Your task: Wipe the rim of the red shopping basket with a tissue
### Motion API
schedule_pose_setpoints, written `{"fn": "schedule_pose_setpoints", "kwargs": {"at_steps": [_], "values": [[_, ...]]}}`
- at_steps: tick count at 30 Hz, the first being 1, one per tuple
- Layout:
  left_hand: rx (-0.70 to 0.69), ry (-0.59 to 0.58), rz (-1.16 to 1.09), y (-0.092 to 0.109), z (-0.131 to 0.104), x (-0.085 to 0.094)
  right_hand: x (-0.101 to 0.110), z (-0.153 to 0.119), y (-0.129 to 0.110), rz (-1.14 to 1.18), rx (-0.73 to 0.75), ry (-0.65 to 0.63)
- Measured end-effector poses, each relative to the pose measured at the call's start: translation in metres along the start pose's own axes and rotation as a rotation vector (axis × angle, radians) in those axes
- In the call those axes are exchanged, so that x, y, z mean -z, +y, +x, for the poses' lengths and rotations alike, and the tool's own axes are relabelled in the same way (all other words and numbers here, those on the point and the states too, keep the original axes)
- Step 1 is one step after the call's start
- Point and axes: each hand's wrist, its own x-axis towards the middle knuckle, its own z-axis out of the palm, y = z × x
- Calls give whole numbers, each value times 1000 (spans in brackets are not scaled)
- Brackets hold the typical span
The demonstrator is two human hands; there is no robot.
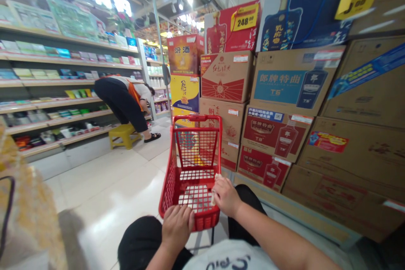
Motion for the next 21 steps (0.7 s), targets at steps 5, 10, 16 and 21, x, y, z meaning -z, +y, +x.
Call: {"fn": "schedule_pose_setpoints", "kwargs": {"at_steps": [5,10,16,21], "values": [[-26,30,-9,-12,-3,3,11,17,8,-15,137,-141],[-38,59,-20,-27,-4,6,7,39,17,-4,40,-147],[-3,64,-19,-45,-7,10,-1,42,4,26,193,-204],[123,7,-20,-42,-7,9,2,45,-7,34,140,-193]]}}
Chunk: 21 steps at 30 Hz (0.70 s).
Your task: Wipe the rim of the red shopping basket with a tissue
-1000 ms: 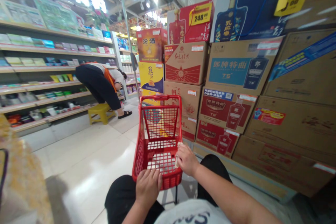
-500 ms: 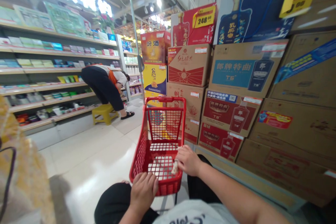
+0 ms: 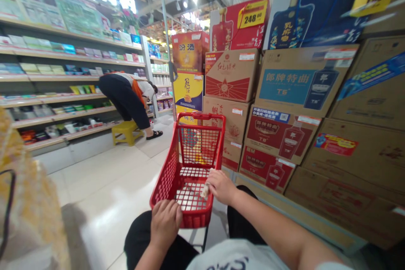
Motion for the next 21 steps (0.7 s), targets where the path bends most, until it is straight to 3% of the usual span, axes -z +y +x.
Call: {"fn": "schedule_pose_setpoints", "kwargs": {"at_steps": [4,7,11,14,19,21], "values": [[102,5,2,14,7,-1,-6,-12,-17,45,100,-57],[116,-4,12,30,17,2,-8,-18,-13,38,161,-82],[7,-126,-69,52,24,3,-4,-8,12,4,16,37],[-11,-171,-83,58,21,-3,-4,-4,19,-4,-53,90],[9,-139,-79,59,17,-10,-5,-17,1,14,181,-95],[13,-130,-85,59,17,-10,-1,-19,1,10,186,-104]]}}
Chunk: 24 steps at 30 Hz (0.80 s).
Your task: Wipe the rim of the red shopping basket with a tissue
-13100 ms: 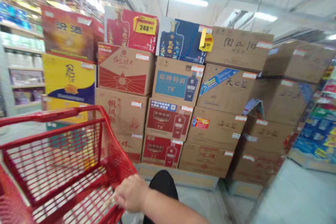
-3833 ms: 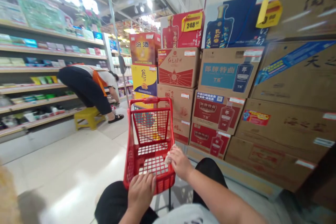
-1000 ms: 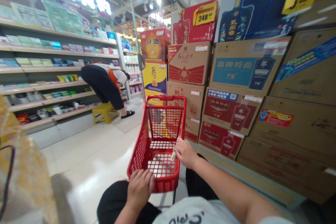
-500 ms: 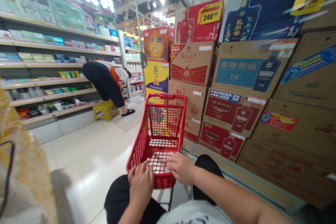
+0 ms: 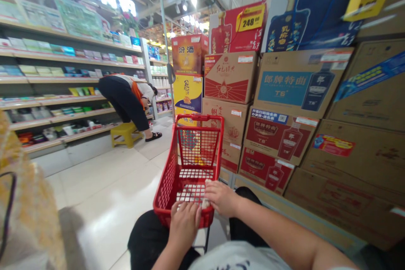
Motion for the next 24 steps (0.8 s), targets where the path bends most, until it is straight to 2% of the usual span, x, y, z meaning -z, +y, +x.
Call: {"fn": "schedule_pose_setpoints", "kwargs": {"at_steps": [3,5,10,16,21,24], "values": [[11,8,-11,1,0,1,7,1,5,-23,-118,80],[16,15,-15,1,-1,1,9,2,4,-27,-141,108],[0,27,-15,0,-3,-1,7,-2,-12,-11,40,-38],[-11,42,-2,2,-2,2,12,-1,-8,-4,-95,-16],[-19,48,-2,1,0,3,10,2,-5,-29,-85,-68],[-20,59,-6,0,1,3,13,7,6,-58,-120,-63]]}}
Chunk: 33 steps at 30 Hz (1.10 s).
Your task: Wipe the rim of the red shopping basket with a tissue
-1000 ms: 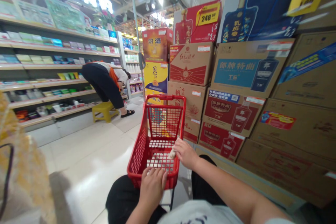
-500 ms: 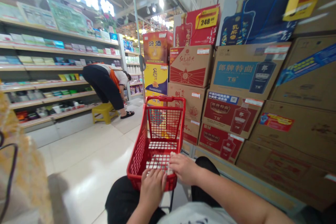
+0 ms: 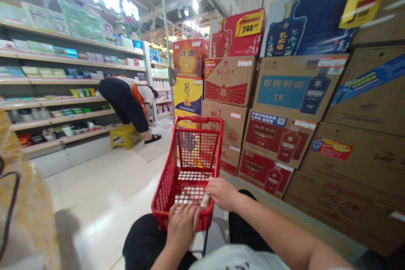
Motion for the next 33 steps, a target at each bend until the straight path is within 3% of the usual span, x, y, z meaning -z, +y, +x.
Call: {"fn": "schedule_pose_setpoints", "kwargs": {"at_steps": [5,9,12,14,17,21,23,29,33], "values": [[12,-21,-21,-7,-2,2,1,16,7,-83,-102,21],[-3,-14,-26,-24,-7,7,-12,20,-24,-106,-97,-6],[-36,-8,-15,-36,-8,10,-21,18,-50,-142,-15,-34],[-59,-15,-7,-42,-8,11,-22,19,-55,-160,46,-49],[-87,0,-9,-53,-8,8,-14,26,-40,-149,85,-91],[-177,52,-8,-73,-9,-1,0,34,-7,-151,-63,-41],[-206,60,6,-82,-8,-6,2,33,-1,-161,-103,-26],[-242,53,19,-88,-4,-10,-1,29,-7,-144,77,-104],[-236,59,27,-85,-3,-8,9,42,13,-180,-116,-123]]}}
